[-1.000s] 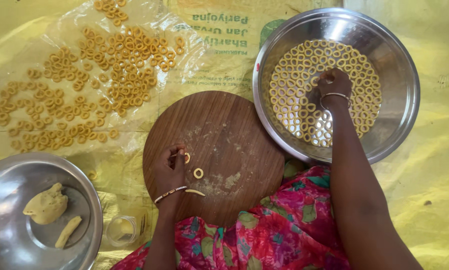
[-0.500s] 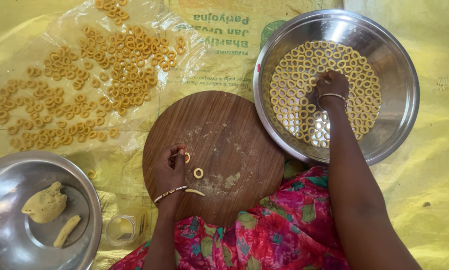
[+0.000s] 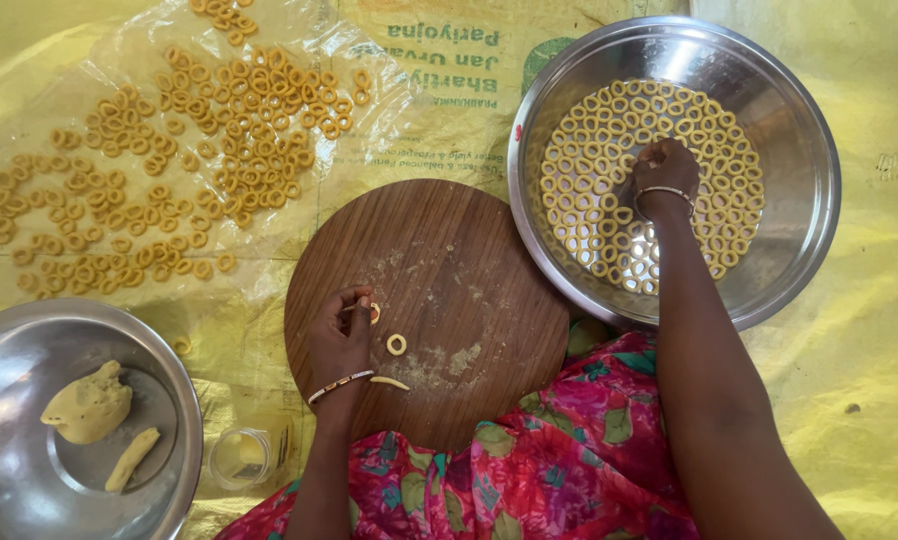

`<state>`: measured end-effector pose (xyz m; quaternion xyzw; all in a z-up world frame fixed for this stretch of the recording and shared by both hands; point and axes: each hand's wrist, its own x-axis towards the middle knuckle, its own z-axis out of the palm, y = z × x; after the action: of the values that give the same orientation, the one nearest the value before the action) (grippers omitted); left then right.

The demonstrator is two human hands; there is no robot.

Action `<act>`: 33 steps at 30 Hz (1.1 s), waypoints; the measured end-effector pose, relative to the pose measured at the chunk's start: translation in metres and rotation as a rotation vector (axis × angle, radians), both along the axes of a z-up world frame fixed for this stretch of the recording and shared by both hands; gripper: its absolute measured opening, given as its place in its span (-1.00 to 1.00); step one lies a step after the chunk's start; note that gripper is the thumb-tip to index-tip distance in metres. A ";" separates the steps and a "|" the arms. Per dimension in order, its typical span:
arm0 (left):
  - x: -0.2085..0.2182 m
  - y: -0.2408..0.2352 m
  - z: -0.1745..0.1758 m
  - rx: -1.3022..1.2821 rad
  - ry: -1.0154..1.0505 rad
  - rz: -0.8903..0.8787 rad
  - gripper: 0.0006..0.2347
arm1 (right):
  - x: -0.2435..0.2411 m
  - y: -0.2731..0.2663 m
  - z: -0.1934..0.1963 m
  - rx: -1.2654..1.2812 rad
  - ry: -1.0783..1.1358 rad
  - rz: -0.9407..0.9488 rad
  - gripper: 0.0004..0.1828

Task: The person rolls small pieces of dough into thin ropes on a wooden board, then joins the ends to form small rings. The finished rings are placed into a large metal bowl. The person repeats this process continuously.

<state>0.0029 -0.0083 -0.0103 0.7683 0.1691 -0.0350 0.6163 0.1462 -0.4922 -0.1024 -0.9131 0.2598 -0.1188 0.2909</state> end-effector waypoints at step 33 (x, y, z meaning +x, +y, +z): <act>0.003 0.009 0.009 0.103 -0.084 0.078 -0.83 | -0.126 0.321 0.077 0.188 0.005 1.172 -0.84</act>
<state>0.0056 0.0011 -0.0008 0.7927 0.1746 0.0300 0.5832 0.0198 -0.1711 -0.0251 -0.8749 -0.2776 0.0875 0.3872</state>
